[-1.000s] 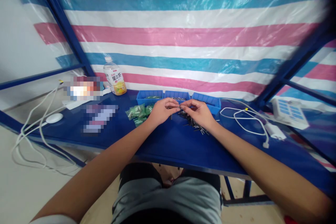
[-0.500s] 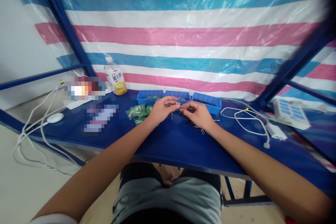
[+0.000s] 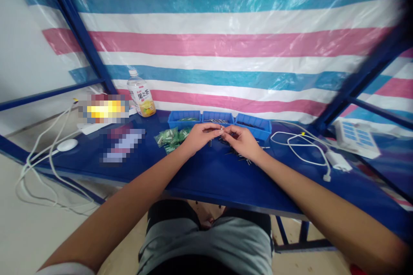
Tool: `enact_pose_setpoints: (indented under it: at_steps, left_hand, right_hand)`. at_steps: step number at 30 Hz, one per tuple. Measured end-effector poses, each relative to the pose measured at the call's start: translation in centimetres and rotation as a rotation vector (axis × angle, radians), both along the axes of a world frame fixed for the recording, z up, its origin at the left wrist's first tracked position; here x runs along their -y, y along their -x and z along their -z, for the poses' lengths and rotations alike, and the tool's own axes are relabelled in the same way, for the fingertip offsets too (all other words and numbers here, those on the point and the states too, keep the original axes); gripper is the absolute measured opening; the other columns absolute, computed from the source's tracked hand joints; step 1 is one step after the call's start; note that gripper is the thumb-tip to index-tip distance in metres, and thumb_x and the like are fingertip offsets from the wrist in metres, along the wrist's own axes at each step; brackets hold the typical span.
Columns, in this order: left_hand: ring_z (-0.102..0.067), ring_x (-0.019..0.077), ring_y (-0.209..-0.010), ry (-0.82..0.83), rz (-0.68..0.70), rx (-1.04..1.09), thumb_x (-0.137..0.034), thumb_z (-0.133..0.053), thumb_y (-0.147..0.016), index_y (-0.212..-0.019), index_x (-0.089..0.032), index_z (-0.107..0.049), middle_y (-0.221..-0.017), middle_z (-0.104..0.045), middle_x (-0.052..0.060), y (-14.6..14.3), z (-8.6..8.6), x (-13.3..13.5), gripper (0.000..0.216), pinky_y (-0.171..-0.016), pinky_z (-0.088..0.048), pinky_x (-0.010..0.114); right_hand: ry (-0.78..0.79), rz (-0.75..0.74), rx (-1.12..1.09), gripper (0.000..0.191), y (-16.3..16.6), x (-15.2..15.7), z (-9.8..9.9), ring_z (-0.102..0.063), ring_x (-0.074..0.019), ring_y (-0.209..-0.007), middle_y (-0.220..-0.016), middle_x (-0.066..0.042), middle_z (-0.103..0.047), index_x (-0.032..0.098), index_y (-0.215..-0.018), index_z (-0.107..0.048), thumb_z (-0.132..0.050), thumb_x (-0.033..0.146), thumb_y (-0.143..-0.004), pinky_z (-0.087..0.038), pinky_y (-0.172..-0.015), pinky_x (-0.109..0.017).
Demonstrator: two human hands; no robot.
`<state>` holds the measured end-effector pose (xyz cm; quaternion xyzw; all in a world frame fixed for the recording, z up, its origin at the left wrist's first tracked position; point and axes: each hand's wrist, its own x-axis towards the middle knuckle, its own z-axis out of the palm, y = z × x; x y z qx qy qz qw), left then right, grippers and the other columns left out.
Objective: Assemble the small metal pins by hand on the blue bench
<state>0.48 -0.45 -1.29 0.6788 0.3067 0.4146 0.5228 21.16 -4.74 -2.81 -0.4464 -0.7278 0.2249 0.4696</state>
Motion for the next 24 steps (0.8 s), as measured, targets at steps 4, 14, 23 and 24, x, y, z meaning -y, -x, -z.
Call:
enact_pose_setpoints:
  at_steps: [4,14,23,24]
  left_hand:
    - [-0.073,0.027,-0.104,0.02,0.0,0.005,-0.044,-0.088,-0.077,-0.104,-0.017,-0.082,-0.112,-0.08,0.012,-0.03,-0.09,0.17,0.039,-0.092,-0.058,0.038]
    - [-0.07,0.0193,-0.088,0.077,0.024,0.022,-0.044,-0.088,-0.076,-0.105,-0.017,-0.081,-0.109,-0.079,0.011,0.05,0.11,-0.1,0.04,-0.075,-0.053,0.03]
    - [-0.065,0.0158,-0.077,0.102,-0.022,-0.049,-0.053,-0.083,-0.081,-0.117,-0.02,-0.082,-0.112,-0.079,0.01,0.19,-0.04,-0.08,0.048,-0.071,-0.053,0.03]
    - [-0.065,0.0162,-0.078,0.099,-0.016,-0.05,-0.052,-0.083,-0.081,-0.115,-0.02,-0.082,-0.112,-0.079,0.01,0.21,-0.03,-0.07,0.047,-0.07,-0.053,0.03]
  right_hand:
    - [0.014,-0.005,-0.012,0.023,-0.05,-0.2,0.27,-0.072,-0.021,-0.08,-0.091,-0.004,-0.079,0.022,-0.096,-0.076,-0.072,0.044,-0.093,-0.056,-0.072,-0.032]
    - [0.011,0.014,-0.003,0.025,-0.11,-0.11,-0.06,-0.073,-0.022,-0.08,-0.093,-0.005,-0.08,0.023,-0.1,-0.078,-0.07,0.046,-0.094,-0.057,-0.072,-0.033]
    - [-0.013,-0.056,0.044,0.029,0.4,0.33,-0.26,-0.071,-0.0204,-0.078,-0.092,-0.004,-0.079,0.023,-0.098,-0.079,-0.065,0.048,-0.098,-0.058,-0.073,-0.033]
    - [-0.016,-0.059,0.048,0.028,0.37,0.28,-0.21,-0.072,-0.0207,-0.079,-0.092,-0.004,-0.078,0.023,-0.098,-0.078,-0.064,0.047,-0.099,-0.059,-0.074,-0.034]
